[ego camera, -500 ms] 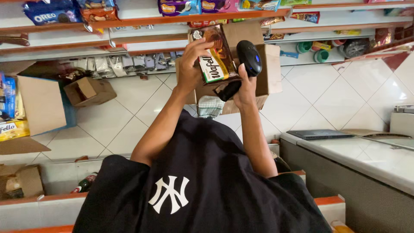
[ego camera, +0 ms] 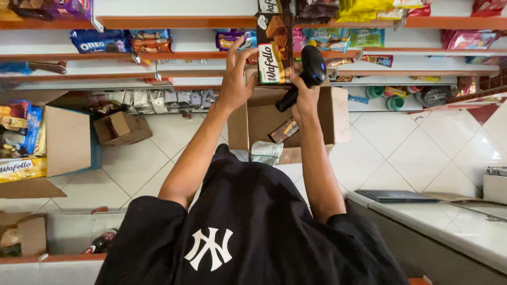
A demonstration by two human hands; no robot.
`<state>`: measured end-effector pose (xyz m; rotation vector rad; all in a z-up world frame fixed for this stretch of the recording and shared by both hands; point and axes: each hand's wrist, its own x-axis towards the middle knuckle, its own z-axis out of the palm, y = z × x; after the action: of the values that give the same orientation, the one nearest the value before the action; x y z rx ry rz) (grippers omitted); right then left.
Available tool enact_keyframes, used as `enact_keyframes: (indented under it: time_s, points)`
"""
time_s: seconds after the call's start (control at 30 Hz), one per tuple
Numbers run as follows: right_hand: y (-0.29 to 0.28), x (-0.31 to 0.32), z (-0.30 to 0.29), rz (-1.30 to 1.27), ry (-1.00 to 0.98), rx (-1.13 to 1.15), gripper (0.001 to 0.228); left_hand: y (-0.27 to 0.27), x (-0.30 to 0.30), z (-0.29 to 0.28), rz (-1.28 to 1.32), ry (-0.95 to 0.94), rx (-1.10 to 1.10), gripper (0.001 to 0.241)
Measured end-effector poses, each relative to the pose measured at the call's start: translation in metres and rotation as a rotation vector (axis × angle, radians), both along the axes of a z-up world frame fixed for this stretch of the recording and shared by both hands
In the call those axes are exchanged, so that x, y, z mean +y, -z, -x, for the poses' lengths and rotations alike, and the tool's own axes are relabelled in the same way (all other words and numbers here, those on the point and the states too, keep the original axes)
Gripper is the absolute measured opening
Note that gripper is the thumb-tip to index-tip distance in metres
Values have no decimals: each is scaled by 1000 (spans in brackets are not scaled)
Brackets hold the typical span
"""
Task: The person scans snacks using a handheld scanner and places them into a cardboard box.
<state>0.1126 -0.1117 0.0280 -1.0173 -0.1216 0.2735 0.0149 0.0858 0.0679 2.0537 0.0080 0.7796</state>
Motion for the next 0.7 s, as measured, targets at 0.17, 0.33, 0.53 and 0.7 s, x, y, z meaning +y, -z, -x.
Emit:
enact_keyframes:
  time_s: [0.17,0.33,0.53,0.7]
  points:
    - [9,21,-32,33,0,26,32,-7,-1,2,-154,107,-32,73]
    - [25,35,-52,-3,75,29,30,12,1,-32,-75,65,31,36]
    - [40,50,-65,-113,159,46,36,28,11,-69,-70,-58,-34,29]
    - [53,57,-81,-181,112,3,34,24,16,-97,-103,-139,-110,30]
